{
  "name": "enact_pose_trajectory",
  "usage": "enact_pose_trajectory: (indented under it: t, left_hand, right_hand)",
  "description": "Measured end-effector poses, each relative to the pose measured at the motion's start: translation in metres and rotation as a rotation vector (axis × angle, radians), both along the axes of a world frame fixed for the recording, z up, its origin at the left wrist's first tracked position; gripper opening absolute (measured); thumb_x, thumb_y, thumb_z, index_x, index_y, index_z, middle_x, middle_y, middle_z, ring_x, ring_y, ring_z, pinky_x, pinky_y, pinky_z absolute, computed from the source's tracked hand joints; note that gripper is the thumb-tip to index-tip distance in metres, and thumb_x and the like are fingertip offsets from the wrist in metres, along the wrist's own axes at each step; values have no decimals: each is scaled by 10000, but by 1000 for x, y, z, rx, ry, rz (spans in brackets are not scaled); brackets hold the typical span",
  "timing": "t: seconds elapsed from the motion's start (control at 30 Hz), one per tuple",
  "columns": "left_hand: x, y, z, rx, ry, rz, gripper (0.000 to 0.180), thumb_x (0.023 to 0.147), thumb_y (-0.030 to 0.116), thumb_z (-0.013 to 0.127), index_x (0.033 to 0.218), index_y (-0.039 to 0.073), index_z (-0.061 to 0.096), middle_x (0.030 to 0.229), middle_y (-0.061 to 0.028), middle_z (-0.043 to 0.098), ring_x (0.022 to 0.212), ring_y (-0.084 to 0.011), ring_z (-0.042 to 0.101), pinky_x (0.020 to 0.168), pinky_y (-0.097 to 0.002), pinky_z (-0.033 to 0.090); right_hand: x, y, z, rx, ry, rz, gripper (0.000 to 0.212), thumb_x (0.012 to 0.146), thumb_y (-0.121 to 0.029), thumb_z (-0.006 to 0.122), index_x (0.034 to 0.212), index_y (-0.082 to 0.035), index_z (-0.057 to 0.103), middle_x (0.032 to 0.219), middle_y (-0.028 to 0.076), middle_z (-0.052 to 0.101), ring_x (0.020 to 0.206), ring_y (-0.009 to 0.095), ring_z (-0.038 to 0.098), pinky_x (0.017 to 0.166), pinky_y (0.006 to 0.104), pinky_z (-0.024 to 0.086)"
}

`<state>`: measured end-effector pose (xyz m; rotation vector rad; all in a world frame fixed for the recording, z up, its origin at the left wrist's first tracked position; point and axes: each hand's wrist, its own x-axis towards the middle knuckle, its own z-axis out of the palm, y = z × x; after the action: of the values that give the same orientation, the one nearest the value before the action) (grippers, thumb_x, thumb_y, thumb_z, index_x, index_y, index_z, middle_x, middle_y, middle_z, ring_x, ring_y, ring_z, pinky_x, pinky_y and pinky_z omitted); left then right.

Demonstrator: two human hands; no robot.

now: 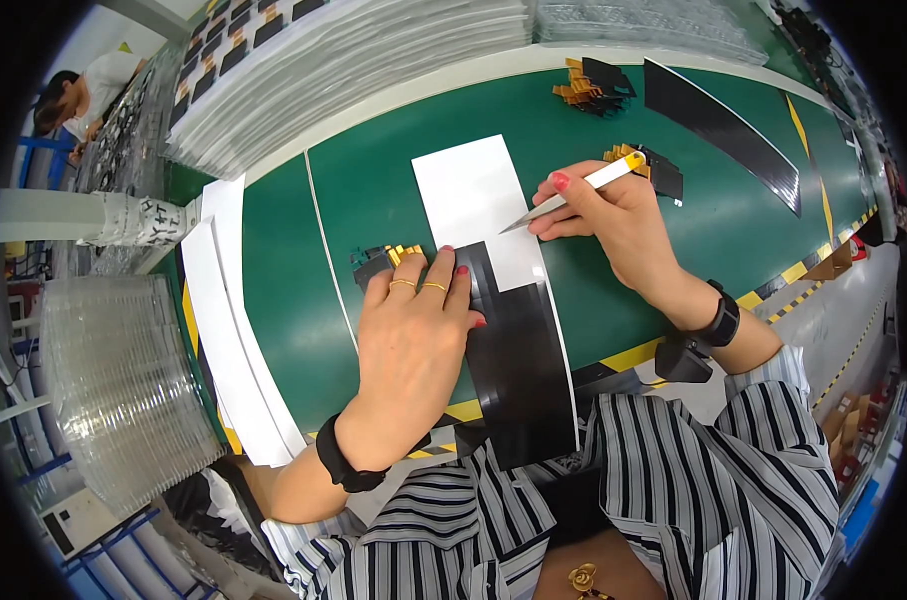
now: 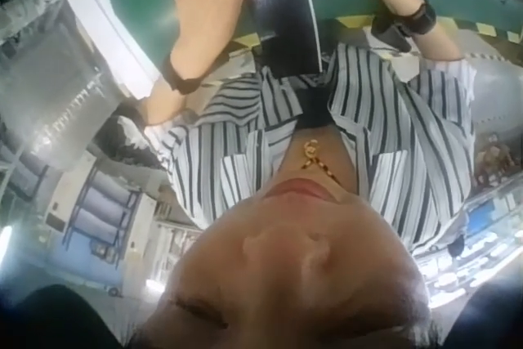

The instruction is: The person uses tweezers to peel small strips of tape from a sheet and presses them onto electronic components by hand. They then place each finished piece onto a stack and repeat the process.

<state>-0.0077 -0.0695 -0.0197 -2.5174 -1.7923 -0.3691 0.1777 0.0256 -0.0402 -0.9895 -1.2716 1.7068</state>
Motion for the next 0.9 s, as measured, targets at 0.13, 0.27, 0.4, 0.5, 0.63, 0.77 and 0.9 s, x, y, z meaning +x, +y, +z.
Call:
enact_pose_trajectory:
  t: [0.13, 0.27, 0.4, 0.5, 0.63, 0.77, 0.9]
  left_hand:
    - [-10, 0, -9, 10, -6, -33, 286, 647, 179, 637, 859, -12, 616, 970, -115, 588, 926, -257, 498, 780, -351, 374]
    - [-11, -2, -14, 22, -22, -25, 301, 629, 181, 651, 869, 0, 620, 970, -97, 591, 901, -247, 500, 782, -348, 375]
    - [-12, 0, -20, 37, -19, -4, 317, 598, 178, 676, 869, 22, 627, 968, -69, 595, 864, -235, 504, 782, -344, 379]
    - [-13, 0, -22, 42, -22, -2, 320, 596, 176, 676, 872, 21, 626, 969, -70, 595, 859, -235, 504, 783, -344, 379]
    - [-15, -1, -23, 41, -11, -1, 326, 595, 174, 676, 877, 19, 626, 969, -70, 596, 855, -233, 504, 784, -345, 378]
    - [-17, 0, -24, 40, -15, -1, 328, 597, 174, 674, 881, 17, 625, 971, -72, 595, 855, -233, 504, 785, -345, 378]
    - [-21, -4, -25, 52, 2, 10, 334, 595, 180, 673, 882, 17, 625, 974, -74, 595, 852, -233, 504, 786, -347, 377]
  right_hand:
    - [-7, 3, -9, -67, 31, -20, 194, 876, -110, 449, 888, 67, 527, 856, 144, 578, 712, 223, 625, 625, 280, 530]
    - [-9, 1, -16, -69, 63, -13, 183, 871, -110, 457, 909, 60, 512, 866, 154, 578, 716, 234, 626, 629, 281, 529]
    - [-6, 3, -14, 25, 25, -44, 178, 872, -111, 456, 912, 57, 501, 874, 166, 577, 728, 243, 624, 636, 288, 529]
    - [-7, -4, -10, -27, 91, -4, 175, 872, -107, 455, 909, 58, 500, 878, 173, 576, 739, 243, 623, 643, 289, 528]
    - [-11, -3, -15, -48, 44, 23, 181, 874, -113, 452, 910, 59, 496, 878, 182, 576, 755, 243, 621, 651, 291, 527]
    - [-18, 0, -23, -47, 32, 45, 198, 872, -133, 459, 926, 55, 493, 878, 191, 578, 753, 248, 623, 647, 289, 526]
    - [-20, -2, -21, -110, 146, 78, 214, 875, -154, 459, 946, 44, 494, 876, 199, 581, 731, 248, 627, 631, 283, 526]
